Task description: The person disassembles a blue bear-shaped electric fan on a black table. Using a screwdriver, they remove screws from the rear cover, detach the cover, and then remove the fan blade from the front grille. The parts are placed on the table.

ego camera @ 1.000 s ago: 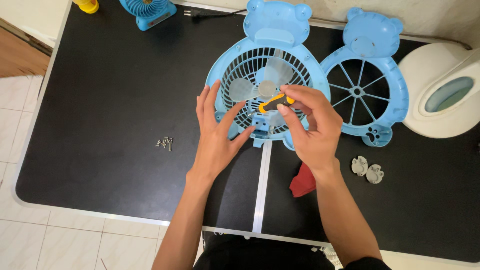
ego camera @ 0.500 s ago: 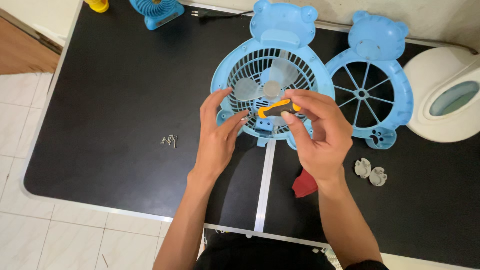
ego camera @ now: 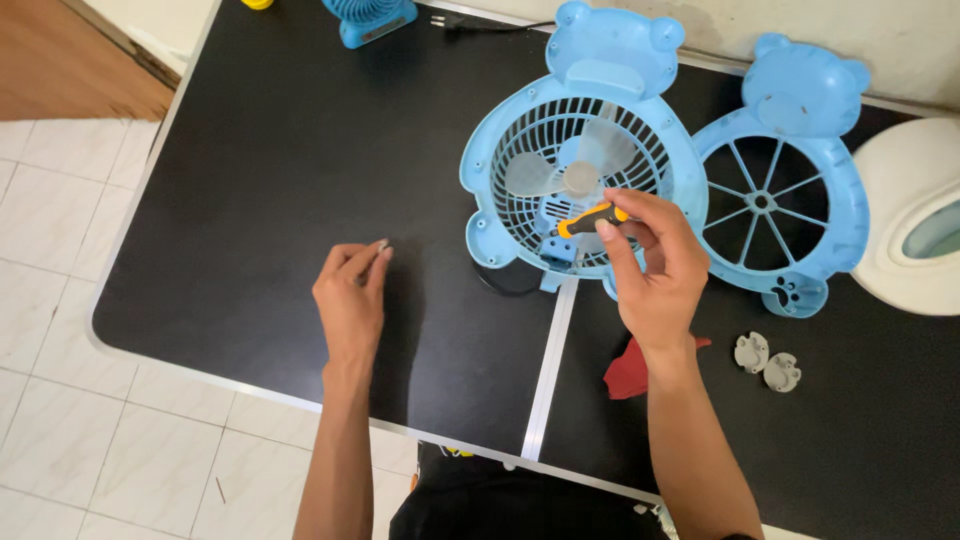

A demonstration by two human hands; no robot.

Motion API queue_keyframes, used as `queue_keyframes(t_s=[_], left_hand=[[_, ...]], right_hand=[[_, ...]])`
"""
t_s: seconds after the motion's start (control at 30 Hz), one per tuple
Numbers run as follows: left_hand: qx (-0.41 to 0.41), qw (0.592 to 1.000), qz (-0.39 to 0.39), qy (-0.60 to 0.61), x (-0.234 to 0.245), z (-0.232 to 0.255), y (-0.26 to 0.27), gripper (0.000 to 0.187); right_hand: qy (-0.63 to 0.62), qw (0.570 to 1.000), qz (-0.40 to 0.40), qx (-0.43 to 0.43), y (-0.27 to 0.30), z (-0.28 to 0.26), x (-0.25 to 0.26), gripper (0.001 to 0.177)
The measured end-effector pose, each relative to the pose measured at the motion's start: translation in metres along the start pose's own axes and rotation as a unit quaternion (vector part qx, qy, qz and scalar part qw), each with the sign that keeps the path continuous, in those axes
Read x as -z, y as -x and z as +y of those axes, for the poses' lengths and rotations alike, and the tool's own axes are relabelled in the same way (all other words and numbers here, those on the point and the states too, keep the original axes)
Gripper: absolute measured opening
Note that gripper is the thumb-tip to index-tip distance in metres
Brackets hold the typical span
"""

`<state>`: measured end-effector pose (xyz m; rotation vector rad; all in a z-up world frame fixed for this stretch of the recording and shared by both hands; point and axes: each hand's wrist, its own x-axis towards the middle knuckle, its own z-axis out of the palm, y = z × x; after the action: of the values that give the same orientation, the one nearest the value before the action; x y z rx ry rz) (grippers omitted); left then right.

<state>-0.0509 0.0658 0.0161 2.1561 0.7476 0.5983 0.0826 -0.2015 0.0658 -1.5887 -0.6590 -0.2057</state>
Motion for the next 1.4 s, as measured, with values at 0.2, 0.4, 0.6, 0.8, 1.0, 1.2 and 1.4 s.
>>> queue_keyframes(t_s=[0.2, 0.4, 0.6, 0.8, 1.0, 1.2, 1.4], left_hand=[[0.034, 0.997, 0.041, -0.052, 0.002, -0.042, 0.012, 0.016], [0.036, 0.997, 0.037, -0.056, -0.005, -0.058, 0.015, 0.017], [0.047, 0.997, 0.024, -0.058, -0.007, -0.059, 0.017, 0.018], [0.048, 0.997, 0.011, -0.051, -0.006, -0.057, 0.018, 0.020], [-0.027, 0.995, 0.035, -0.090, -0.007, -0.055, 0.025, 0.037], [0.008, 0.996, -0.024, -0.087, -0.011, -0.057, 0.027, 0.040], [-0.031, 0.998, 0.022, -0.058, -0.013, -0.040, 0.026, 0.036]], right_hand=[[0.008, 1.000, 0.008, -0.008, 0.005, 0.011, 0.004, 0.028], [0.011, 1.000, 0.005, -0.025, 0.009, 0.015, 0.007, 0.029], [0.011, 0.999, 0.004, -0.032, 0.010, 0.018, 0.006, 0.028], [0.013, 0.999, 0.010, -0.040, 0.010, 0.020, 0.006, 0.028], [0.014, 0.999, 0.012, -0.038, 0.011, 0.022, 0.007, 0.028], [-0.004, 0.999, 0.027, -0.018, 0.012, 0.022, 0.009, 0.029], [-0.047, 0.996, 0.077, -0.013, 0.013, 0.021, 0.019, 0.027]])
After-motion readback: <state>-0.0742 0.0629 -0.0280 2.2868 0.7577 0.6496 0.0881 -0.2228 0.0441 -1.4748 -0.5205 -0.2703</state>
